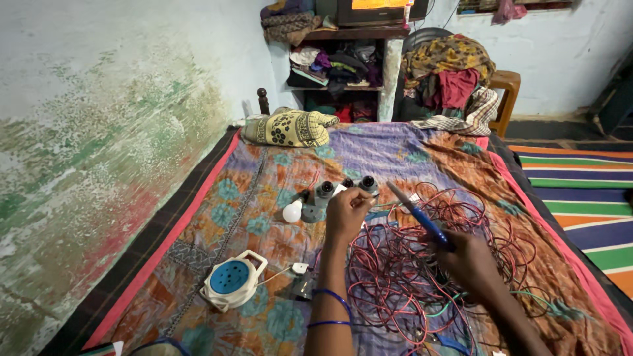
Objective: The person sits at a bed working on a tangle of red and black electrical wires. They thread wire ends into a white multi-socket board, then use blue-handled pliers to strip and tighten the wire connections, and finally handle a black round plug body to attach wires to it.
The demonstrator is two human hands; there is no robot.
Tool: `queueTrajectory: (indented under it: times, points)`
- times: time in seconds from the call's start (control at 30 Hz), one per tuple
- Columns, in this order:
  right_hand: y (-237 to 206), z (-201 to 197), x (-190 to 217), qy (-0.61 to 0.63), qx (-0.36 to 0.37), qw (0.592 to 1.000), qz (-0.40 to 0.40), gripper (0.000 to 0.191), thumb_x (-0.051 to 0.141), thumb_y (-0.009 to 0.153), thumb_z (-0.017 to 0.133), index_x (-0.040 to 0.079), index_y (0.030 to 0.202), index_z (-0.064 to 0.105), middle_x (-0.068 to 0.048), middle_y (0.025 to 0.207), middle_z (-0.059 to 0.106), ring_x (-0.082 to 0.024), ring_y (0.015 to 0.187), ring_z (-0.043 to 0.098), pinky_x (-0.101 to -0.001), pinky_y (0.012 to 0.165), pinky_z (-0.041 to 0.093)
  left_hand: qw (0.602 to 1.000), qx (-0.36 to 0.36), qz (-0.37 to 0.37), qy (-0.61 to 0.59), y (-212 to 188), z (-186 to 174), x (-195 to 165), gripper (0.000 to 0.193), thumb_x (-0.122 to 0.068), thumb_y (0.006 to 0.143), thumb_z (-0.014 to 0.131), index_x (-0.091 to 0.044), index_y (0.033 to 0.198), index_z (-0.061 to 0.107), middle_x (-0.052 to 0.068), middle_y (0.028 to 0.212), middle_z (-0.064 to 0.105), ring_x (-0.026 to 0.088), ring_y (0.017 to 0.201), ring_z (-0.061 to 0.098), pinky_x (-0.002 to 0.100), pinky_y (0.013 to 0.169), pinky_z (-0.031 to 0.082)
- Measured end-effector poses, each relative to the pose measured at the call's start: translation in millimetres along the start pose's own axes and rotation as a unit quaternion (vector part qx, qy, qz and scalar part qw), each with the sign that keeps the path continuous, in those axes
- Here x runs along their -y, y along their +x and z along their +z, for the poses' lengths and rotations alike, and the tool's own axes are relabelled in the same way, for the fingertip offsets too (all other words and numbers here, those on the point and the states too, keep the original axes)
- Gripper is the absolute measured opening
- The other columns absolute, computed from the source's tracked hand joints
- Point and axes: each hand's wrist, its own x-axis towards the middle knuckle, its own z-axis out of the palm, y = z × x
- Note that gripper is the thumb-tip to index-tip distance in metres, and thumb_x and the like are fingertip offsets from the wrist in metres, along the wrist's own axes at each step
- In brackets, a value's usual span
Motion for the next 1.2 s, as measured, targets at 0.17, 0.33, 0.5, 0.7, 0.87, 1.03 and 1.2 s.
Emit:
queueTrajectory:
  times: [0.17, 0.33, 0.5, 0.7, 0.87, 1.03, 1.2]
  points:
    - [8.5, -11.0, -13.5, 0.284, 0.132, 0.946, 0.077, 0.028, 0.012, 0.080, 0.073, 0.008, 0.106, 0.084, -0.006, 0.072, 0.071, -0.015, 0.059, 0.057, -0.0311, 0.055, 0.041, 0.991, -0.061, 0.090, 0.075, 0.3, -4.3, -1.4, 0.009, -0.011, 0.082, 0.078, -0.004, 0.087, 0.076, 0.010, 0.077, 0.072, 0.017, 0.069, 0.068, 0.031, 0.064, 0.051]
    - [10.5, -6.5, -16.9, -0.098, -0.023, 0.987, -0.127, 0.026, 0.027, 0.086, 0.077, 0.011, 0.105, 0.080, -0.008, 0.082, 0.075, -0.022, 0.071, 0.064, -0.0373, 0.065, 0.052, 0.999, -0.044, -0.012, -0.028, 0.5, -0.2, -0.9, 0.012, -0.014, 0.084, 0.078, -0.003, 0.089, 0.075, 0.006, 0.075, 0.074, 0.010, 0.066, 0.067, 0.028, 0.061, 0.051]
    - [2.5, 7.3, -6.9, -0.217, -0.118, 0.940, -0.237, 0.025, 0.025, 0.077, 0.078, 0.015, 0.100, 0.081, -0.002, 0.107, 0.075, -0.028, 0.106, 0.062, -0.0451, 0.080, 0.054, 0.996, 0.007, -0.076, -0.042, 4.9, 1.7, 5.3, 0.012, -0.013, 0.084, 0.079, -0.003, 0.091, 0.078, 0.003, 0.072, 0.072, 0.007, 0.065, 0.061, 0.026, 0.060, 0.046]
    - [-4.7, 6.2, 5.2, -0.220, -0.108, 0.952, -0.184, 0.027, 0.026, 0.078, 0.078, 0.017, 0.103, 0.080, -0.001, 0.105, 0.074, -0.028, 0.104, 0.061, -0.0439, 0.081, 0.053, 0.991, 0.061, -0.073, -0.090, 8.9, 2.4, 18.1, 0.014, -0.013, 0.085, 0.079, -0.004, 0.096, 0.080, 0.001, 0.079, 0.074, 0.007, 0.072, 0.063, 0.025, 0.064, 0.048]
    - [-7.6, 5.1, 11.6, -0.205, -0.139, 0.939, -0.239, 0.028, 0.022, 0.076, 0.078, 0.014, 0.104, 0.080, -0.002, 0.105, 0.074, -0.029, 0.101, 0.062, -0.0440, 0.079, 0.054, 0.990, 0.063, -0.097, -0.086, 9.5, 6.4, 16.8, 0.015, -0.013, 0.084, 0.082, -0.004, 0.096, 0.080, 0.001, 0.078, 0.074, 0.007, 0.073, 0.065, 0.025, 0.065, 0.050]
    - [-8.0, -1.0, 17.1, -0.192, -0.163, 0.929, -0.272, 0.015, 0.019, 0.081, 0.074, 0.012, 0.092, 0.079, -0.004, 0.101, 0.076, -0.031, 0.094, 0.065, -0.0441, 0.077, 0.055, 0.995, 0.053, -0.066, -0.054, 7.9, 4.3, 9.3, 0.014, -0.013, 0.085, 0.081, -0.003, 0.095, 0.079, 0.004, 0.077, 0.074, 0.008, 0.070, 0.065, 0.026, 0.062, 0.049]
    - [-12.2, 1.4, 24.1, -0.215, -0.101, 0.956, -0.171, 0.020, 0.030, 0.092, 0.070, 0.012, 0.093, 0.079, -0.011, 0.081, 0.075, -0.031, 0.078, 0.065, -0.0434, 0.074, 0.054, 0.998, 0.020, -0.012, -0.055, 7.4, 5.7, -1.0, 0.012, -0.011, 0.086, 0.078, -0.002, 0.094, 0.076, 0.004, 0.082, 0.076, 0.009, 0.073, 0.072, 0.026, 0.064, 0.052]
